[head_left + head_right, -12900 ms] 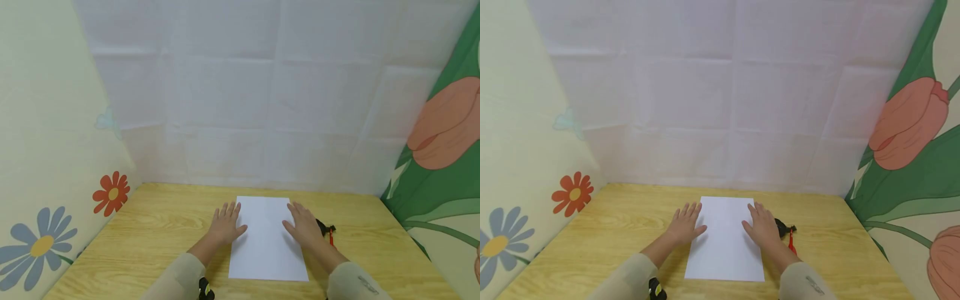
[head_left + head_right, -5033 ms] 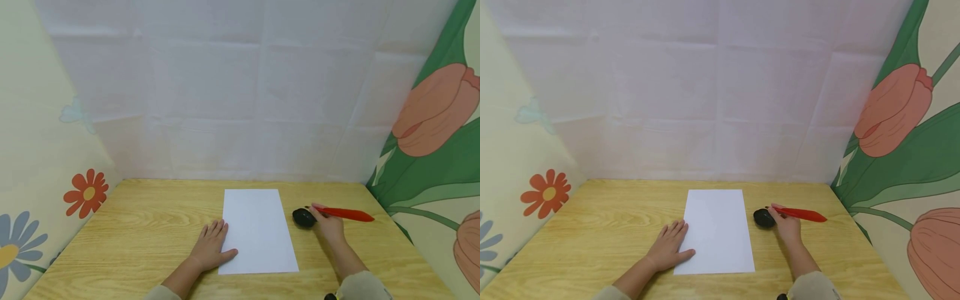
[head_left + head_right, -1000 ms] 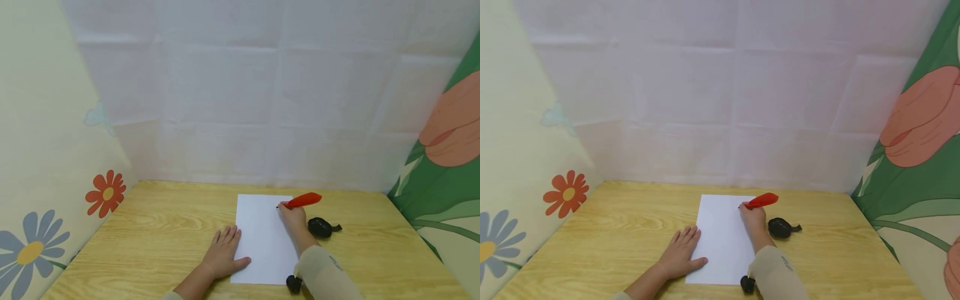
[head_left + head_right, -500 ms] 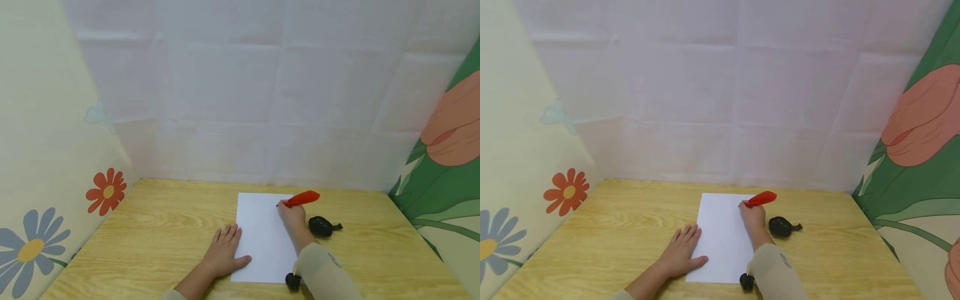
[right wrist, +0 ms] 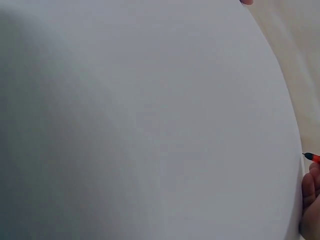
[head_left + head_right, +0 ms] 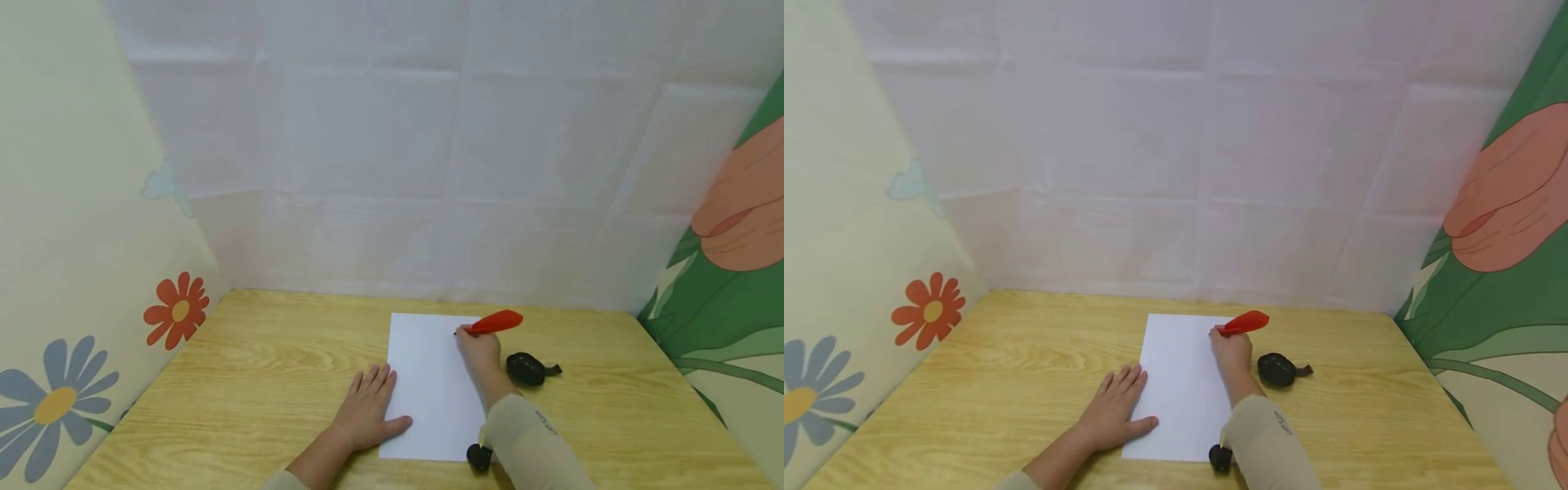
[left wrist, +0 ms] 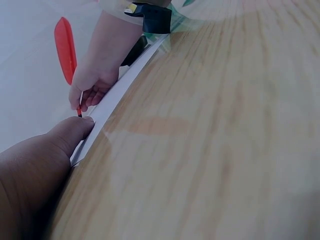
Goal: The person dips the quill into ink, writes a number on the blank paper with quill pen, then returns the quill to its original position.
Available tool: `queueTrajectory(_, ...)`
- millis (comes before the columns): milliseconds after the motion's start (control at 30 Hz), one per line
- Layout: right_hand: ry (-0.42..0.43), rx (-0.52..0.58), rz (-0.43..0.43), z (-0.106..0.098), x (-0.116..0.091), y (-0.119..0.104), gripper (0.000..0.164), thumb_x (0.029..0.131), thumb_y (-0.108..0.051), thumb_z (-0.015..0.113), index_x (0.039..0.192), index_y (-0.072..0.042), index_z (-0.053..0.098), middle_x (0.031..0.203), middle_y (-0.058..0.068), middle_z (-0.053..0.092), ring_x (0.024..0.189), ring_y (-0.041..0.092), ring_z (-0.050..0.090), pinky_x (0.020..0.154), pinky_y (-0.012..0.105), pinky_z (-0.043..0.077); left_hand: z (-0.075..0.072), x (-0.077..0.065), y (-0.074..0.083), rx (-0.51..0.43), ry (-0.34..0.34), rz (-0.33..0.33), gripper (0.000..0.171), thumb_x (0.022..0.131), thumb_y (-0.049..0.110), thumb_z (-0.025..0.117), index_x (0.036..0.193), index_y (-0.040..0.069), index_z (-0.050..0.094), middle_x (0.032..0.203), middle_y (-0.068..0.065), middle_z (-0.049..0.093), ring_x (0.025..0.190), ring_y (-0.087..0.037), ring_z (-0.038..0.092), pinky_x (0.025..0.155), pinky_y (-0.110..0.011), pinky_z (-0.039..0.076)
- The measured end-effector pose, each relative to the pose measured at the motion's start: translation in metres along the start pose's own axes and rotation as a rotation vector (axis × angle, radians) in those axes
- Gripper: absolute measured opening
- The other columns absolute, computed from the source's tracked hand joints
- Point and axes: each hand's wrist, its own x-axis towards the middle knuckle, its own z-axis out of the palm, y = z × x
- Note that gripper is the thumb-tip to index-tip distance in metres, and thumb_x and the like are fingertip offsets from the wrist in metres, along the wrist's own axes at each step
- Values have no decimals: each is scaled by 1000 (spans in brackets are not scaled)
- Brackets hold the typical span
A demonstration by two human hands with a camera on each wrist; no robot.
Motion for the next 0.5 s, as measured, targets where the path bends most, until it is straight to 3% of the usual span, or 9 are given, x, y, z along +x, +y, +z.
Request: queueTrajectory(500,-21,-20,15,1,2,2,30,90,-20,65,111,1,68,114,23,68,105,36,62,102,49,49,3,2,-2,7,10,6,92,88,66,53,150,2,36,159,-18,29,150,-37,21,121,-58,13)
